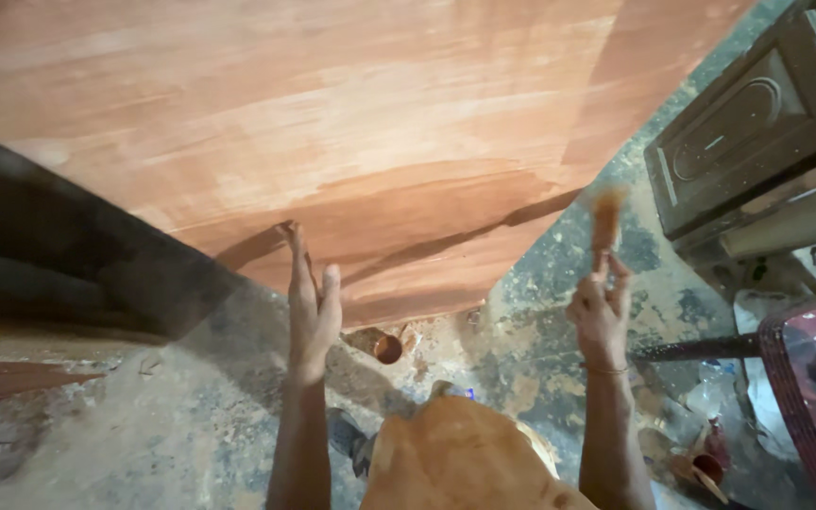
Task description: The person paints the lower section of a wooden cabinet using a paintbrush and a small container of brown paint. They repeatedly dip the brush and apply paint to the bottom edge and side panels.
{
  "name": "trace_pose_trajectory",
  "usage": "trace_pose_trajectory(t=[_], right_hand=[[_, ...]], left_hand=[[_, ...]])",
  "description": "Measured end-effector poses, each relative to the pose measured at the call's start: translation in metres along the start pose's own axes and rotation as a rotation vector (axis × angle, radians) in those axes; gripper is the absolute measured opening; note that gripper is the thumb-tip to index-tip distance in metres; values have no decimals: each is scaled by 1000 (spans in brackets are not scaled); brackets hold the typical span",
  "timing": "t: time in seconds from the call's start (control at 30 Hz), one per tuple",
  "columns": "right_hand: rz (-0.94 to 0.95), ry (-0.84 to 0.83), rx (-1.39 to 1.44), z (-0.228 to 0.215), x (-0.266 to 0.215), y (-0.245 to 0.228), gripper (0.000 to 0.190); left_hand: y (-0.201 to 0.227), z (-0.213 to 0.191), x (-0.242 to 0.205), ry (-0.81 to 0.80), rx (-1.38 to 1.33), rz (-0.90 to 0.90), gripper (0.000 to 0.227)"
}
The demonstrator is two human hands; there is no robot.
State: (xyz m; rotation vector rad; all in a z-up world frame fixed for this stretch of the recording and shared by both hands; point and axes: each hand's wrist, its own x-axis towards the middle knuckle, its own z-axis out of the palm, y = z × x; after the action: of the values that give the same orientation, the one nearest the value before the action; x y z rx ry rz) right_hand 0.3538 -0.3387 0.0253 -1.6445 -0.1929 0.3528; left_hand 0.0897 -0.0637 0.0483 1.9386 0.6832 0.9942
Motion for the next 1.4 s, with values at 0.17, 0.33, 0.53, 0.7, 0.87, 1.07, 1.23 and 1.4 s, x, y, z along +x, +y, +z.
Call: trace_pose_trajectory(t=[0.17, 0.33, 0.53, 0.7, 0.87, 1.07, 1.23, 1.4], right_hand=[[-16, -58, -15, -11, 14, 52, 50], [-435, -330, -136, 13, 12, 165, 45], [-600, -285, -814, -13, 40, 144, 43], [-1007, -266, -501, -64, 57, -2, 40], [-760, -128, -692, -54, 44, -32, 28], [-839, -229, -637, -13, 52, 126, 35], [-573, -382, -781, -25, 54, 183, 49], [-859, -365, -616, -45, 76, 73, 43]], left_hand=[[-9, 15, 8, -31, 107, 22, 74], [3, 21, 6, 24, 209, 7, 74], [28, 35, 4, 56, 424, 124, 77], [25, 68, 21, 8, 554, 243, 81], [22, 83, 26, 41, 599, 245, 79], [19, 77, 24, 0, 654, 245, 78], [22, 77, 28, -7, 677, 254, 80], [24, 78, 26, 1, 649, 257, 78]])
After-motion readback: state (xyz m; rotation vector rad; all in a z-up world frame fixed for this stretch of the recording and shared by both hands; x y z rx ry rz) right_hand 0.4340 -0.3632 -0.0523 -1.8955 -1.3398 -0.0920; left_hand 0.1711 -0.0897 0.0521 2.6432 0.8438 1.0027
